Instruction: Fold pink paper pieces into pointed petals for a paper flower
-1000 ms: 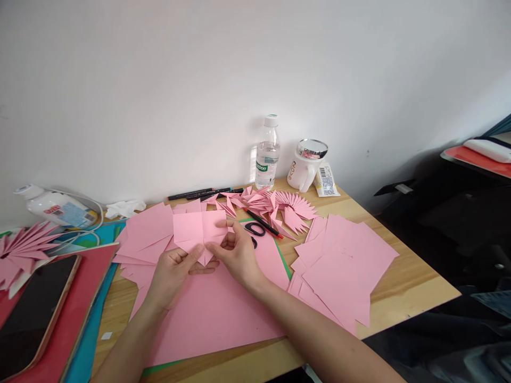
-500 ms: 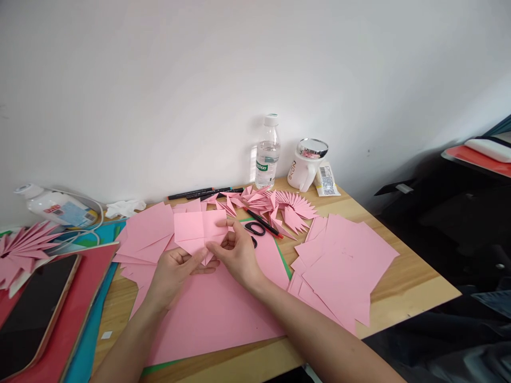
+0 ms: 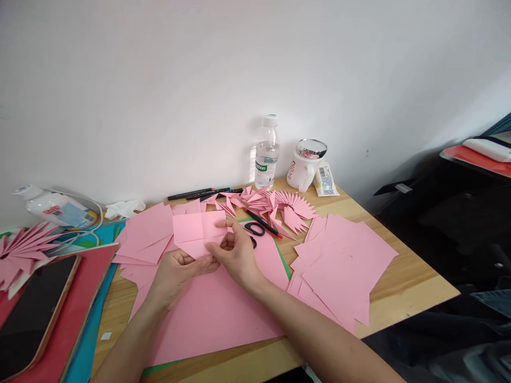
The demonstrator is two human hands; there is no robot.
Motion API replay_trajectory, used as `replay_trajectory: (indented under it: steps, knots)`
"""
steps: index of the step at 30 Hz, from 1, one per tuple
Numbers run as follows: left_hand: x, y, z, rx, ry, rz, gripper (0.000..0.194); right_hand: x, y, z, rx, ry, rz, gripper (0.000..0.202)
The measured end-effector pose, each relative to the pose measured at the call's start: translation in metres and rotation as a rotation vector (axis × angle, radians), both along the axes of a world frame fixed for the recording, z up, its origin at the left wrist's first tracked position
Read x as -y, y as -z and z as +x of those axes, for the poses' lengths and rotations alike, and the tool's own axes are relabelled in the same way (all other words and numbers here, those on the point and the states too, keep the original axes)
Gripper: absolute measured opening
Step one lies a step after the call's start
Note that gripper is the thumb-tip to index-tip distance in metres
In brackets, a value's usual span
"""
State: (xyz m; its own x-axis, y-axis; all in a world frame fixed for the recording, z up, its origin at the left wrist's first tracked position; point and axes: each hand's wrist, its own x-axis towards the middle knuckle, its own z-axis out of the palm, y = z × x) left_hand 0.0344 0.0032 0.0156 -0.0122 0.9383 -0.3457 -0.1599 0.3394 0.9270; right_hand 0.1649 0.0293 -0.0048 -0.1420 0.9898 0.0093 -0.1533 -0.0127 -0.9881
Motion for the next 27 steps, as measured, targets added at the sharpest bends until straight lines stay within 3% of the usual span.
replay_trajectory:
  steps: [7, 12, 27]
  knots:
    - [-0.0008, 0.0099, -0.006, 0.093, 0.047, 0.008, 0.032, -0.0008, -0.0007, 0.0001, 0.018, 0.007, 0.009, 0.037]
    - [-0.0018, 0.0093, -0.0078, 0.172, 0.066, -0.003, 0.034, -0.001, -0.0001, 0.0011, 0.01, 0.007, -0.001, 0.039]
    - [-0.0023, 0.0086, -0.0043, 0.027, 0.0, -0.001, 0.04, 0.0008, 0.0003, -0.0013, -0.02, -0.007, -0.016, 0.043]
